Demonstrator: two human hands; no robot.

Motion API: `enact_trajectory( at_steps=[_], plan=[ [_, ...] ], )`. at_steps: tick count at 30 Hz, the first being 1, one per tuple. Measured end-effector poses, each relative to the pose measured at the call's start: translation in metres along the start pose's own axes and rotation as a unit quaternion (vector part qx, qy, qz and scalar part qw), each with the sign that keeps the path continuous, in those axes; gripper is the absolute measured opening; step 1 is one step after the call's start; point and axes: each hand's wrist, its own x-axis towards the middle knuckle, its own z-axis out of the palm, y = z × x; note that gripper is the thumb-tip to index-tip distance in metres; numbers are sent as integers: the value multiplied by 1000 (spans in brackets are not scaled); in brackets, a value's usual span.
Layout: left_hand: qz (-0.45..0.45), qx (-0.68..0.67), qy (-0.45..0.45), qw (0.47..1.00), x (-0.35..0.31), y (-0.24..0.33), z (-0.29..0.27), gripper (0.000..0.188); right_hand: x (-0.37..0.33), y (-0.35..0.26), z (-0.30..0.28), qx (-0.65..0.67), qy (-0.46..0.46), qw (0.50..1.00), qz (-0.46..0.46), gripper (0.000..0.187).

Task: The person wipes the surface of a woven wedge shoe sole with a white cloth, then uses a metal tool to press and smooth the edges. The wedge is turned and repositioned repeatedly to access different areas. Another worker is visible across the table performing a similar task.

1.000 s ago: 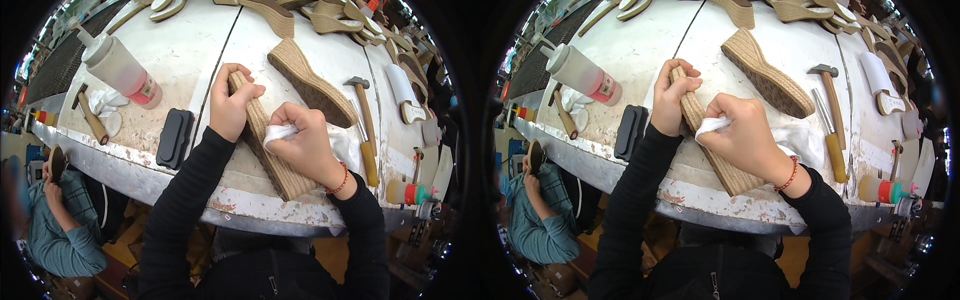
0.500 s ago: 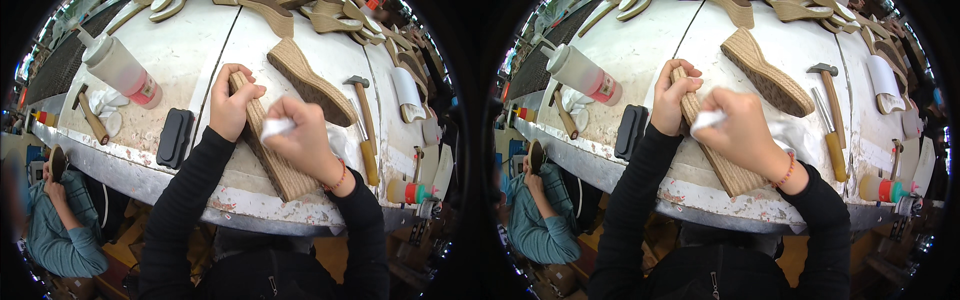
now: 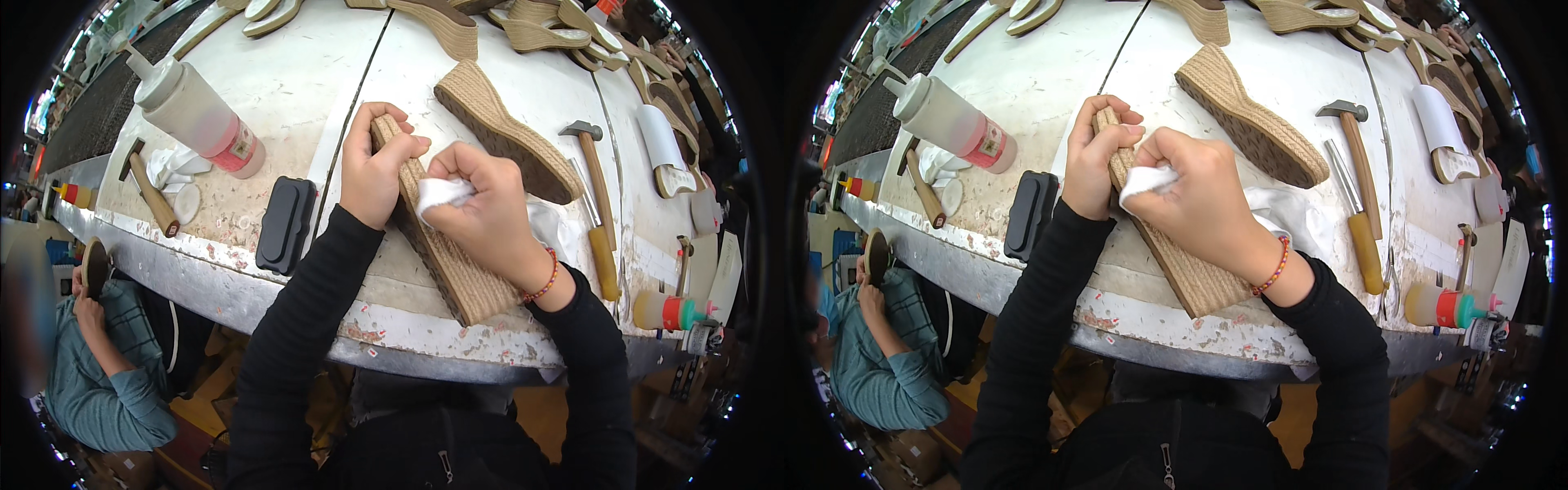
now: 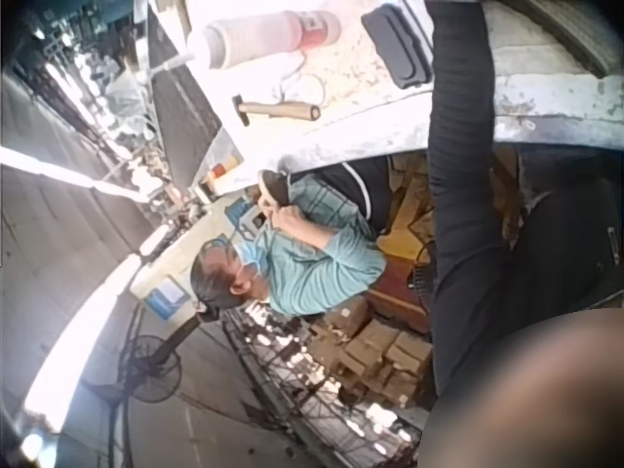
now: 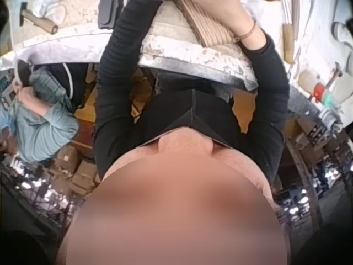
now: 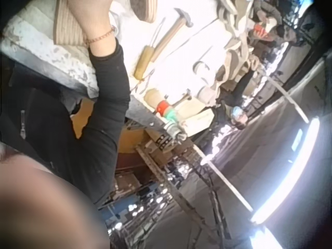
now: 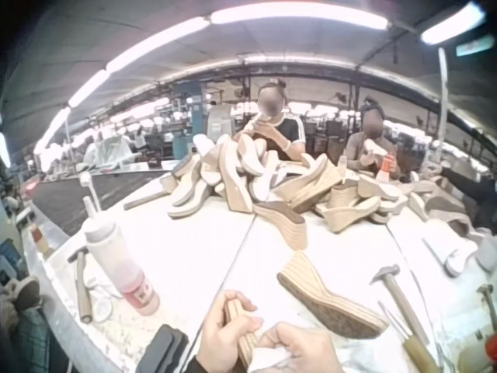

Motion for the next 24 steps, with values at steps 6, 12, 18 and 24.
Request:
enact_trajectory(
  at_steps=[6,12,18,24],
  plan=[
    [10,-4,13,1000,3,0,-2,26,0,0,-1,5,-19,1000,-9,13],
    [-1,-2,12,1000,2,3,-4,26,-7,-1,-8,-12,-72,997,34,14],
    [0,-6,13,1000,1,2,-2,26,1,0,-3,-4,-35,999,26,15],
    [5,-3,6,1000,3,0,-1,26,9,-1,1,15,-20,999,25,13]
  ],
)
